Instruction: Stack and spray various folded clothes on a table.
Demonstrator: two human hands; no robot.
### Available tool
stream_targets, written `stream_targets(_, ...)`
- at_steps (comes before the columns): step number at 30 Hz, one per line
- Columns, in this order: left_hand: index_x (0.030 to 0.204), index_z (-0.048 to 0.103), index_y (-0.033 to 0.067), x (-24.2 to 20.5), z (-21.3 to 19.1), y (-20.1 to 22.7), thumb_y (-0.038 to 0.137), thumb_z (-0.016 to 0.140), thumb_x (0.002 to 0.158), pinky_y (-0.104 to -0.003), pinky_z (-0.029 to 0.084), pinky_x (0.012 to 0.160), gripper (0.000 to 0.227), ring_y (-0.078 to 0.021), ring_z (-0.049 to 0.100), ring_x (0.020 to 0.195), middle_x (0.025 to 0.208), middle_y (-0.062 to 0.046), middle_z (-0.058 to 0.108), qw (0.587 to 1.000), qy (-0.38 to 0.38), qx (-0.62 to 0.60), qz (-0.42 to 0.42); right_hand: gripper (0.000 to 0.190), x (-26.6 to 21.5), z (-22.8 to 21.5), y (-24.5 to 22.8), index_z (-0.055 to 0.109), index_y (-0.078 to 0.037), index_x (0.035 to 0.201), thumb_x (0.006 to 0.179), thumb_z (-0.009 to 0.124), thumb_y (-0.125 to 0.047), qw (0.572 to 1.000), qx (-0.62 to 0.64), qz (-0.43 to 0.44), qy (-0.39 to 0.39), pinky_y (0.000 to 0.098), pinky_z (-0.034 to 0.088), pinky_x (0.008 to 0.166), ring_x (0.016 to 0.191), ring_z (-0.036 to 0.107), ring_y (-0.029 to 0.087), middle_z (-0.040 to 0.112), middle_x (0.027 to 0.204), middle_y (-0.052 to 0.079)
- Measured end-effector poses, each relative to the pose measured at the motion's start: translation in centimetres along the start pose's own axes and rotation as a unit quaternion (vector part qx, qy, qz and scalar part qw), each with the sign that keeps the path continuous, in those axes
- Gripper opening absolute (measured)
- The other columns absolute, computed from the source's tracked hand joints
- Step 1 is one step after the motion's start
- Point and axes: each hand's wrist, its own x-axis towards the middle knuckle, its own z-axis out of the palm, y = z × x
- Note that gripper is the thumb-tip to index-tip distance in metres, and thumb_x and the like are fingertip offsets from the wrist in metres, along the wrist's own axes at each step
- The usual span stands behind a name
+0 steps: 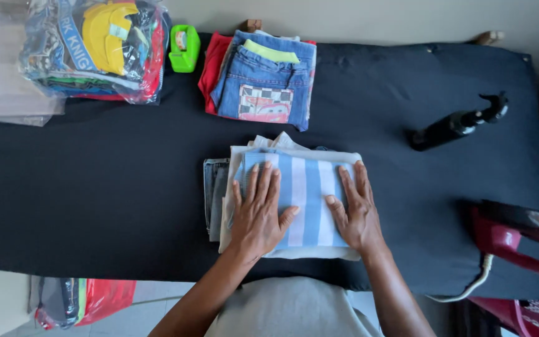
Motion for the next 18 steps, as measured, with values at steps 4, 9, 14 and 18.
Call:
stream_targets(4, 0.157, 0.034, 0.0003, -0.5, -0.4, 0.1, 0.058, 0.054, 0.096, -0.068, 0.013, 0.117, 0.087, -0.0393, 0.025, 0.153, 0.165, -0.018, 0.028, 1.000, -0.015, -0.002, -0.009, 0.078, -0.8, -0.6, 0.5, 0.044, -0.003, 0.153, 0.097, 0.055, -0.056, 1.000, 0.012, -0.002, -0.007, 0.0525, 0.023, 0.121, 0.156, 0.015, 0.045, 0.018, 0.167, 0.028)
stream_targets(9, 0.154, 0.036, 0.0034, -2.4, -1.8, -0.3, 0.058, 0.058, 0.092, -0.071, 0.012, 0.115, 0.086, -0.0467, 0.024, 0.149, 0.162, -0.025, 0.025, 1.000, -0.018, -0.001, -0.012, 0.086, -2.6, -2.0, -1.6, 0.035, -0.010, 0.156, 0.087, 0.056, -0.059, 0.993, 0.088, 0.070, -0.030, 0.0477, 0.040, 0.107, 0.154, 0.016, 0.039, 0.014, 0.167, 0.024)
stream_targets(14, 0.155, 0.039, 0.0045, -4.3, 0.1, -2.5, 0.057, 0.056, 0.095, -0.069, 0.013, 0.116, 0.081, -0.0475, 0.025, 0.149, 0.164, -0.024, 0.026, 1.000, 0.007, -0.023, 0.003, 0.083, -3.7, -0.4, 0.5, 0.031, -0.012, 0.160, 0.092, 0.056, -0.054, 0.992, 0.091, 0.084, -0.026, 0.0494, 0.036, 0.114, 0.154, 0.018, 0.039, 0.018, 0.167, 0.024)
stream_targets(18, 0.150, 0.046, 0.0029, -4.3, 0.1, -3.5, 0.053, 0.058, 0.097, -0.071, 0.015, 0.116, 0.074, -0.0440, 0.030, 0.149, 0.162, -0.023, 0.033, 0.999, 0.024, -0.022, 0.021, 0.078, -3.1, -1.0, 2.9, 0.035, -0.009, 0.160, 0.098, 0.054, -0.053, 0.996, 0.084, -0.016, -0.016, 0.0536, 0.029, 0.121, 0.158, 0.018, 0.041, 0.029, 0.167, 0.023)
